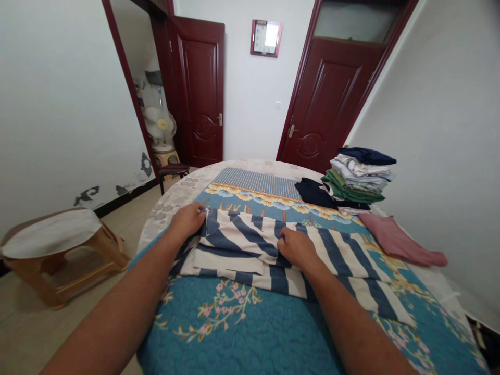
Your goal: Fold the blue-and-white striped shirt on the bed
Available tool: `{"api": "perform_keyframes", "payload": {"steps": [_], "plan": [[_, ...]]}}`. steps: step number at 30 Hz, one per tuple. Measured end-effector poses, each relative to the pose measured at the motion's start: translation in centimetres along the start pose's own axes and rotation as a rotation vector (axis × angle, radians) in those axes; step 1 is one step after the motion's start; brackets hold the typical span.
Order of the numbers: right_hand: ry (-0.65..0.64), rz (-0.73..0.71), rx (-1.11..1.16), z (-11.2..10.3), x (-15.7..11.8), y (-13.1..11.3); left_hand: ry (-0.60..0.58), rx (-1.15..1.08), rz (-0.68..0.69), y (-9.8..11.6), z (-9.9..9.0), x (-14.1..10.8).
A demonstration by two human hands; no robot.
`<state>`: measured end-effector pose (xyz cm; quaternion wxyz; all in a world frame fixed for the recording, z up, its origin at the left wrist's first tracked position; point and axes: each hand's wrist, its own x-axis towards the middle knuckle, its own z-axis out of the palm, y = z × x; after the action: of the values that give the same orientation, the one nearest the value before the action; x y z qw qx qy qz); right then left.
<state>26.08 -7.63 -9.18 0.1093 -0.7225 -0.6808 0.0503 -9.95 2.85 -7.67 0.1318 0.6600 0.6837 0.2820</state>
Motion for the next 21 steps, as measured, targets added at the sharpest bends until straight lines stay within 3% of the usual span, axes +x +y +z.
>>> {"api": "perform_keyframes", "payload": {"steps": [6,9,14,21], "plan": [[0.105,-0.058,0.074,0.9,0.4,-0.2,-0.062,-0.242,-0.222,-1.9,1.6,3.1],[0.098,-0.088,0.127,2.1,0.6,0.2,-0.085,-0.424,-0.302,-2.5,2.3,2.9],[0.111,-0.095,0.161,3.3,0.9,1.2,-0.081,-0.686,-0.387,-3.1,1.9,2.2],[0.129,-0.105,0.120,3.7,1.0,1.3,0.025,-0.794,-0.405,-3.0,1.5,2.0]]}}
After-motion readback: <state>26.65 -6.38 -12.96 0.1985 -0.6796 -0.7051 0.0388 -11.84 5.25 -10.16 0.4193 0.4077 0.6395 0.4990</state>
